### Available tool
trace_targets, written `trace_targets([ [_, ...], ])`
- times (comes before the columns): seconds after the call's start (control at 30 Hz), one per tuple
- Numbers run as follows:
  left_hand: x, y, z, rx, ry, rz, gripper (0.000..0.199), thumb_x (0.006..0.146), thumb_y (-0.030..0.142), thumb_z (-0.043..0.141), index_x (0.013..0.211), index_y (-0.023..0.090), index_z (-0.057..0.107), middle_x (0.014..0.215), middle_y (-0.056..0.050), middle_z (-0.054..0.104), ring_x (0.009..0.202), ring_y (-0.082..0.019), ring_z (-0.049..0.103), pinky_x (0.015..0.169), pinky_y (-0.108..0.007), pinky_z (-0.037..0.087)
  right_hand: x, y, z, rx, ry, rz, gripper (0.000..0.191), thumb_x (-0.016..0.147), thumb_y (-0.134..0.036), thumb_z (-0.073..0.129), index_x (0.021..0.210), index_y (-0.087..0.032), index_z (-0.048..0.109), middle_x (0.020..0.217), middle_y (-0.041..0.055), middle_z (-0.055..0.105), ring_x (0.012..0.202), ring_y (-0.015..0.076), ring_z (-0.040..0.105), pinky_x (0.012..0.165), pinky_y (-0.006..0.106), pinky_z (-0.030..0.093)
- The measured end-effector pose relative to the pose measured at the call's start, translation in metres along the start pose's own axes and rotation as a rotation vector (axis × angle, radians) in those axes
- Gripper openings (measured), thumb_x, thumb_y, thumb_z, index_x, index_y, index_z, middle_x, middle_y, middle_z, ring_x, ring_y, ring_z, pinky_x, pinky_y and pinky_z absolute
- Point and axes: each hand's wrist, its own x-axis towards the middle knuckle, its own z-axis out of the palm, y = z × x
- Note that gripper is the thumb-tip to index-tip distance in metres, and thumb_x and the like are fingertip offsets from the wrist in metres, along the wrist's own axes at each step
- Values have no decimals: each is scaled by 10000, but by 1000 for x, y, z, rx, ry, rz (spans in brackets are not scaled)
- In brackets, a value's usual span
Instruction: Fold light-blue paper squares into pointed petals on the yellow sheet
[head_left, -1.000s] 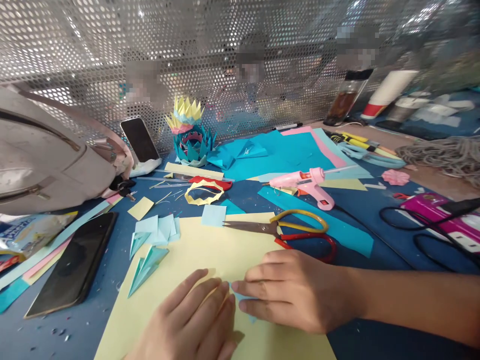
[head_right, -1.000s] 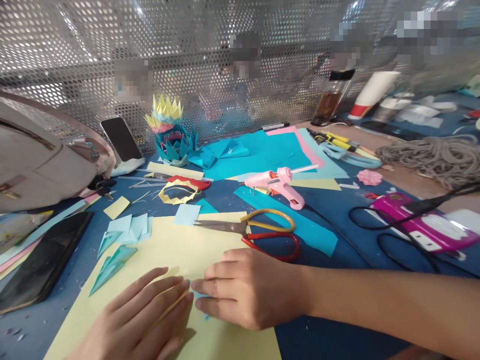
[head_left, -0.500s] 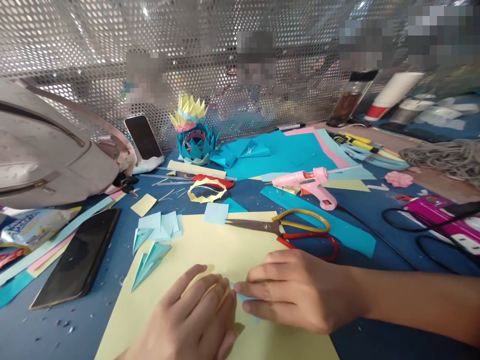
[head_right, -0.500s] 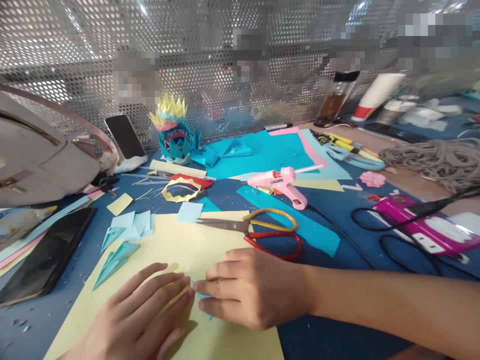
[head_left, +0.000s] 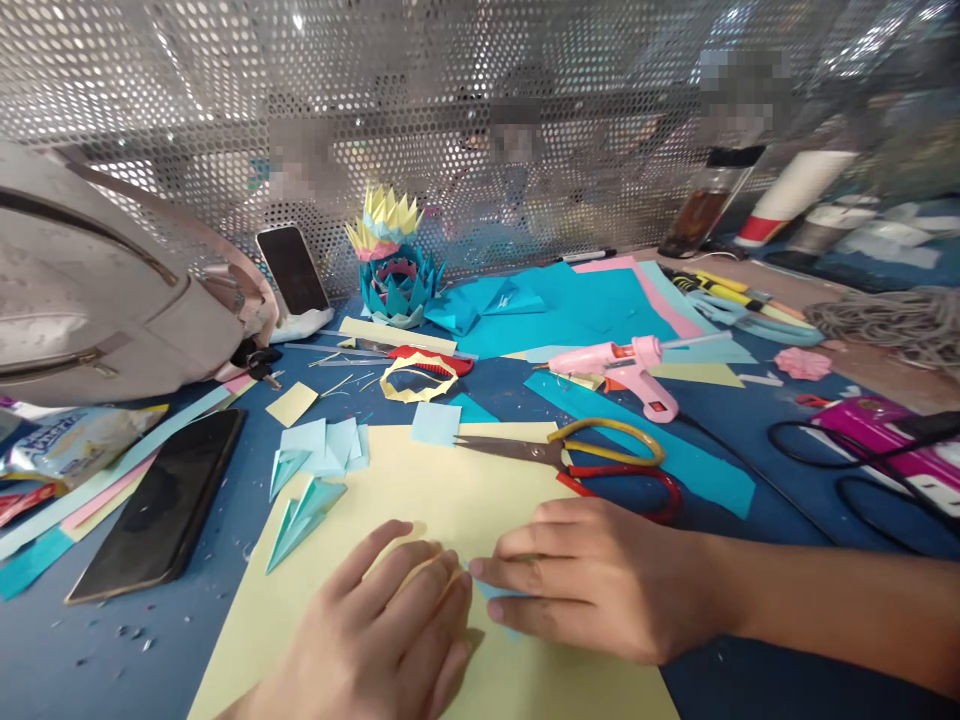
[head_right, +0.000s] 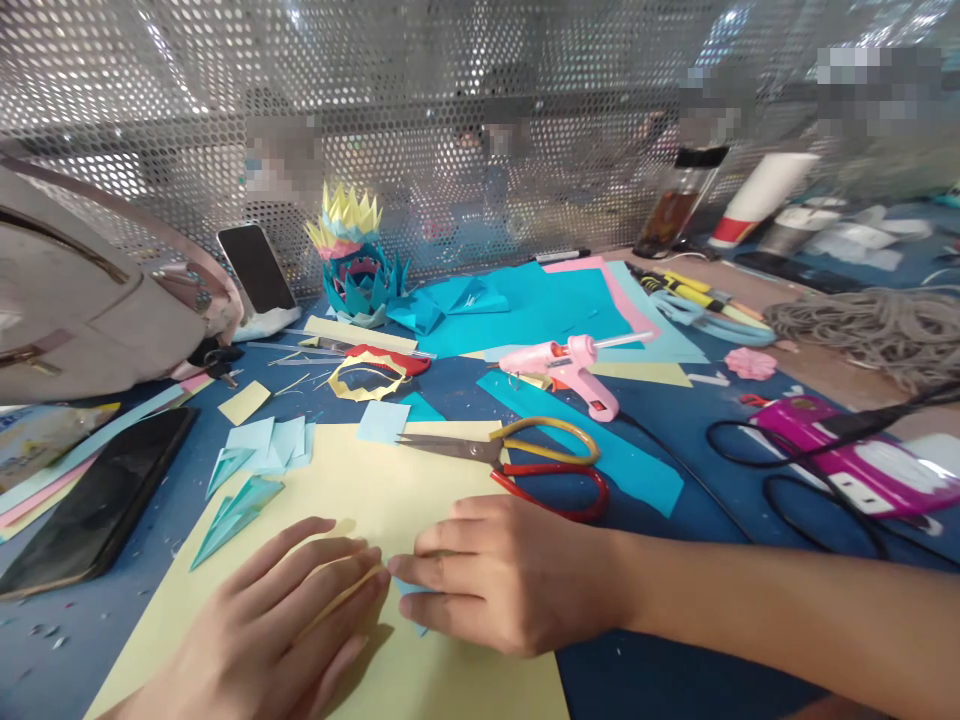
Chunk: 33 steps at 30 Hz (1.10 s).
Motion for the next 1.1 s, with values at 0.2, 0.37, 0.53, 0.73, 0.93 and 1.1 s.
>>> trace_targets([
  [0.2, 1, -3, 1, -6, 26, 2, 207, 976, 156, 537, 1069, 89, 710, 950, -78, 763, 893, -204, 722, 896, -398, 608, 1, 1, -1, -1, -14, 6, 376, 1077, -165, 375, 1088, -187, 750, 1234, 45, 733, 1007, 142, 668, 754, 288, 513],
  [0.37, 4, -3, -1, -23, 24, -25, 213, 972, 126, 524, 1086, 75, 696, 947, -102, 755, 883, -208, 722, 872, -391, 619, 1, 1, 0, -4, -45, 11, 353, 1080, -181, 391, 1099, -198, 743, 1223, 70, 733, 1032, 134, 661, 776, 283, 514],
  [0.53, 5, -2, 0, -28, 28, -27, 195, 962, 124, 548, 1083, 68, 691, 923, -97, 737, 871, -208, 709, 855, -377, 615, 1, 1, -1, 4, -52, 12, 322, 1074, -193, 421, 1095, -197, 743, 1219, 71, 735, 1032, 140, 659, 775, 286, 521],
  [0.73, 4, -2, 3, -7, 24, -21, 194, 962, 126, 549, 1063, 72, 705, 923, -90, 736, 890, -209, 700, 892, -383, 592, 0, 2, 0, -7, -84, 18, 321, 1083, -217, 414, 1121, -217, 733, 1206, 80, 740, 1059, 133, 650, 825, 284, 519],
  [0.93, 0, 2, 5, 62, 44, -14, 190, 950, 112, 566, 1059, 73, 717, 919, -63, 744, 888, -211, 699, 925, -421, 554, -1, 3, 2, 54, -56, 26, 331, 1087, -316, 415, 1110, -191, 721, 1223, 78, 732, 1046, 138, 644, 815, 313, 499],
  [1.1, -1, 7, 1, 84, 77, 27, 163, 958, 147, 572, 990, 131, 731, 920, -21, 739, 873, -179, 677, 972, -400, 499, -3, 2, 1, 82, -87, 40, 292, 1067, -342, 468, 1137, -194, 709, 1225, 63, 729, 1059, 145, 638, 839, 333, 485],
])
